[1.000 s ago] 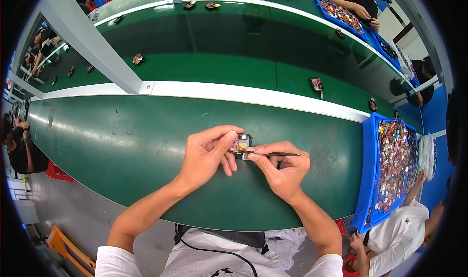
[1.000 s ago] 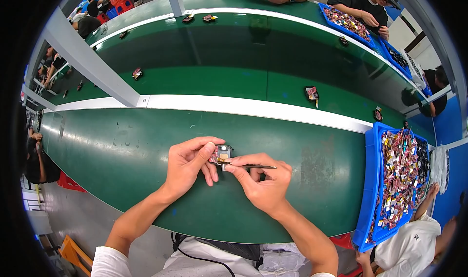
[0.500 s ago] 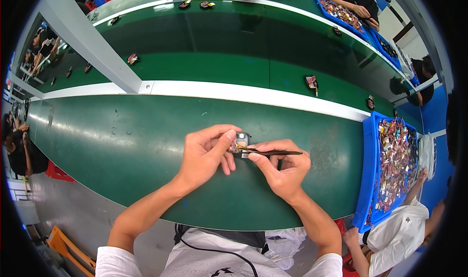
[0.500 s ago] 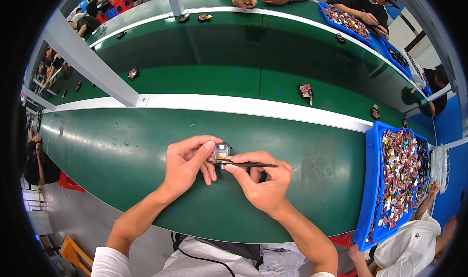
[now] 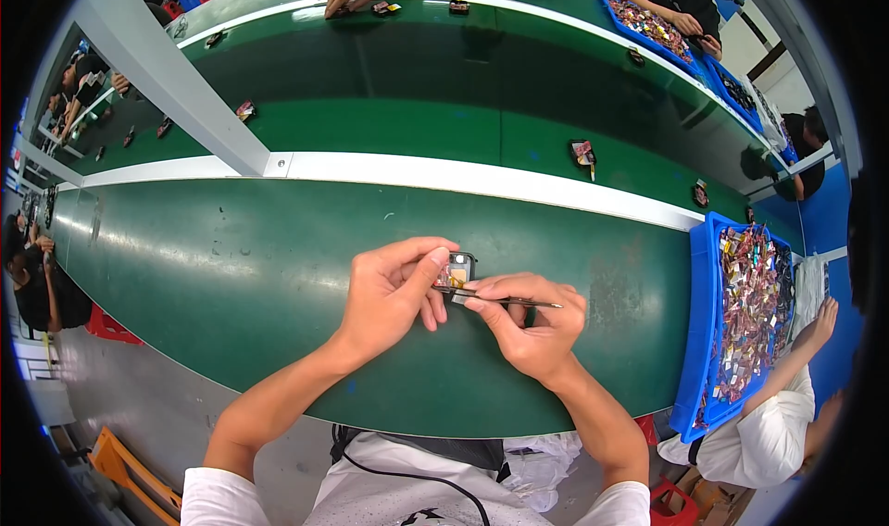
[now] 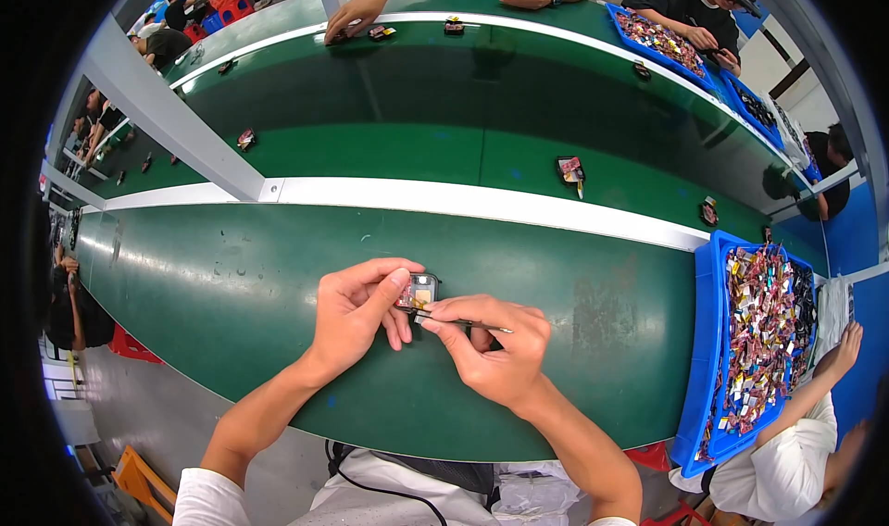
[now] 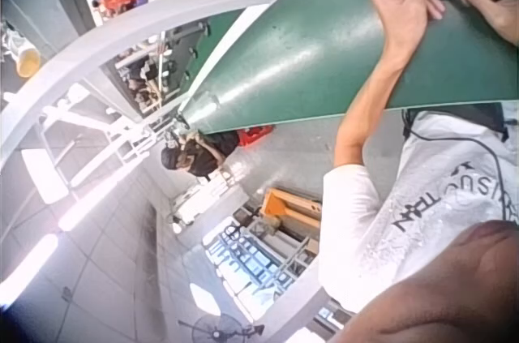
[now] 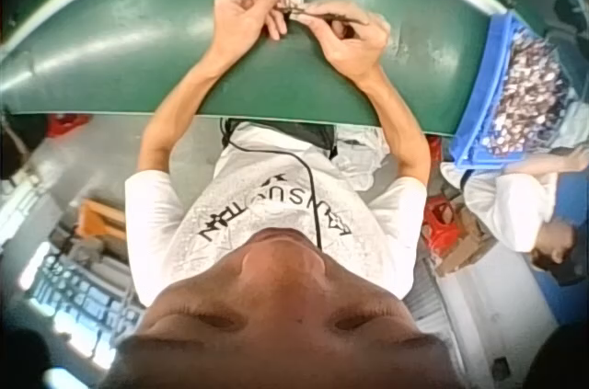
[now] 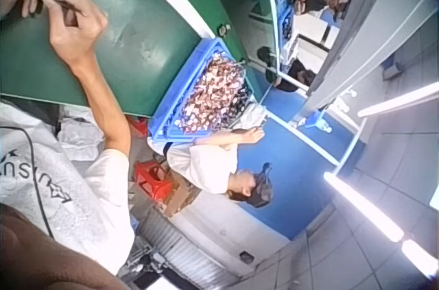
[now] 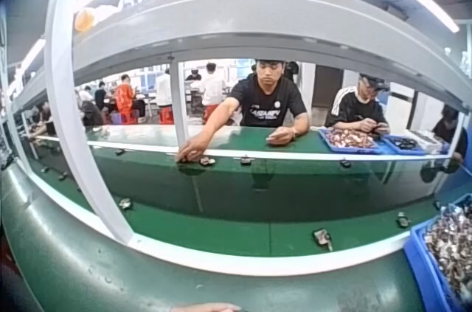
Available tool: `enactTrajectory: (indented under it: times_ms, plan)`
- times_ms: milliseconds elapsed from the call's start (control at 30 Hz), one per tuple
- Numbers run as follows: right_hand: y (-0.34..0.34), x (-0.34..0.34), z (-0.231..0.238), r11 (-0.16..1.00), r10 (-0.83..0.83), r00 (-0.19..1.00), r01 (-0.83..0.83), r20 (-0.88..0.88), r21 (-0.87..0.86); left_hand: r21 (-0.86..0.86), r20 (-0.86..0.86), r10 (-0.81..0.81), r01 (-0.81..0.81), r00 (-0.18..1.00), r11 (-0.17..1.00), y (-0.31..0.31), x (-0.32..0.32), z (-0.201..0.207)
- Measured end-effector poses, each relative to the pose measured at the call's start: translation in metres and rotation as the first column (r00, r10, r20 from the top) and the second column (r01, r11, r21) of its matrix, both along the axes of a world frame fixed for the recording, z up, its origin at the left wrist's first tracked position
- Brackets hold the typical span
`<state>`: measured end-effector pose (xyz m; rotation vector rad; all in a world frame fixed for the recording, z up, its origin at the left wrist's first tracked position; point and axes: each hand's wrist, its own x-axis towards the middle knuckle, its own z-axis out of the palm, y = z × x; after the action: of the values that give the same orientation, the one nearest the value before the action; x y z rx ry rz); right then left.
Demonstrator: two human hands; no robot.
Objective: The person is using tweezers to assemble small electronic components onto circuit boards on a production line.
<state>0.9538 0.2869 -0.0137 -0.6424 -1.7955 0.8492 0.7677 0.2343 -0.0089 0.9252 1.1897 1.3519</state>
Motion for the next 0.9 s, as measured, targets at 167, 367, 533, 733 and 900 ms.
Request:
enactTrajectory:
  times_ms: [167, 367, 533, 733, 900]
  plan:
    - [0.0009, 0.0007, 0.0011, 1.000, -0.006, 1.000, 0.006, 0.014, 0.019, -0.032, -0.006, -0.035, 0.035, 0.999, 0.999, 0.0016, -0.0034, 0.0009]
    - [0.0013, -0.0018, 0.0021, 0.999, 0.003, 1.000, -0.004, 0.012, 0.041, -0.010, 0.001, -0.126, 0.126, 0.992, 0.992, 0.0029, -0.0071, 0.0005]
    - [0.0008, -0.0027, 0.0011, 0.999, 0.011, 0.999, -0.013, 0.034, 0.049, -0.052, -0.023, -0.111, 0.110, 0.994, 0.993, 0.0018, -0.0071, -0.0014]
    - [0.0008, -0.0040, 0.0012, 0.995, 0.017, 0.998, -0.023, 0.068, 0.099, -0.062, -0.045, -0.088, 0.085, 0.995, 0.994, 0.0021, -0.0059, -0.0019]
    - [0.0010, -0.0056, -0.0001, 0.989, 0.006, 0.997, -0.017, 0.072, 0.147, -0.090, -0.102, -0.055, 0.046, 0.993, 0.995, 0.0009, 0.0007, 0.0007]
